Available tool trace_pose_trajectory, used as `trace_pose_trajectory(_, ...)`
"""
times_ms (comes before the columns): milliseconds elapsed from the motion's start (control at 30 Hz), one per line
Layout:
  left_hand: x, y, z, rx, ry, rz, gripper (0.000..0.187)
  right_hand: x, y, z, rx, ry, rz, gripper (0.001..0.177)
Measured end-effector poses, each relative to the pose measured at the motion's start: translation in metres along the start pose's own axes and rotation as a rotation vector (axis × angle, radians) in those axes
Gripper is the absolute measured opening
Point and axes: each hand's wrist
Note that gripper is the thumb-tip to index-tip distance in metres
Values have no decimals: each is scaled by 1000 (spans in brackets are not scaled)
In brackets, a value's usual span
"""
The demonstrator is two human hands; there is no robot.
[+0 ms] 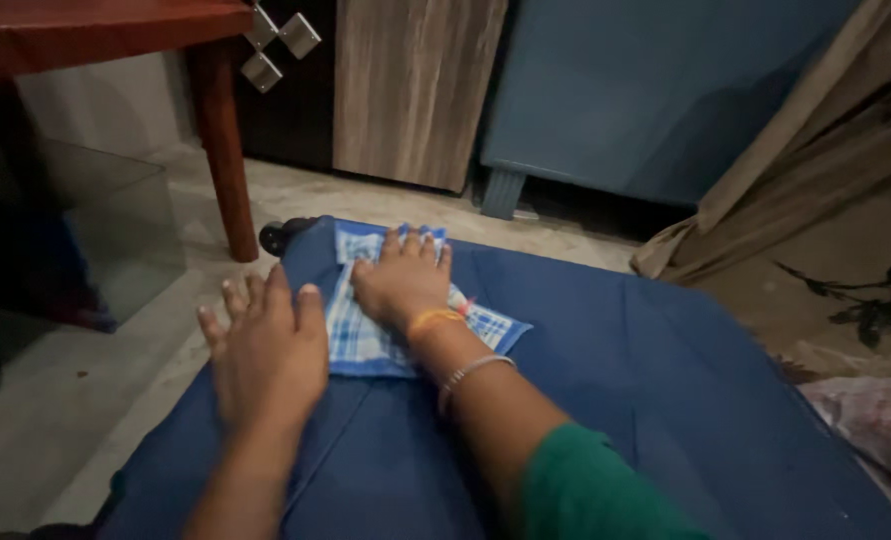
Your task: The person cleans the exterior surfaces, handle, and wheels of a blue suitcase using a cloth.
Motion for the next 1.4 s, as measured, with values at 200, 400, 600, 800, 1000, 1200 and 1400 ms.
trace_pose_trajectory(200,2,-8,-12,58,149,31,62,30,23,-10,-16,186,502,71)
trace_pose_trajectory(400,10,-4,-6,79,233,-56,62,14,105,3,20,4,719,63)
trace_pose_trajectory(600,-3,8,18,316,303,-8,59,-36,155,30,51,56,189,67)
trace_pose_trajectory(800,0,8,4,419,235,-113,61,12,202,59,152,49,-283,80)
trace_pose_trajectory(1000,28,26,8,555,519,8,61,67,261,60,139,-19,245,65)
trace_pose_trajectory(1200,41,67,43,448,286,-231,63,11,281,58,35,-2,133,65)
trace_pose_trajectory(1400,13,98,81,507,-69,-163,64,-76,297,107,87,130,-385,64)
Point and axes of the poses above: each hand's wrist, its own y-axis away from the middle knuckle, its own z-axis out of the back of the hand, x = y × z, and after that the axes turned 3 degrees about z, right-handed
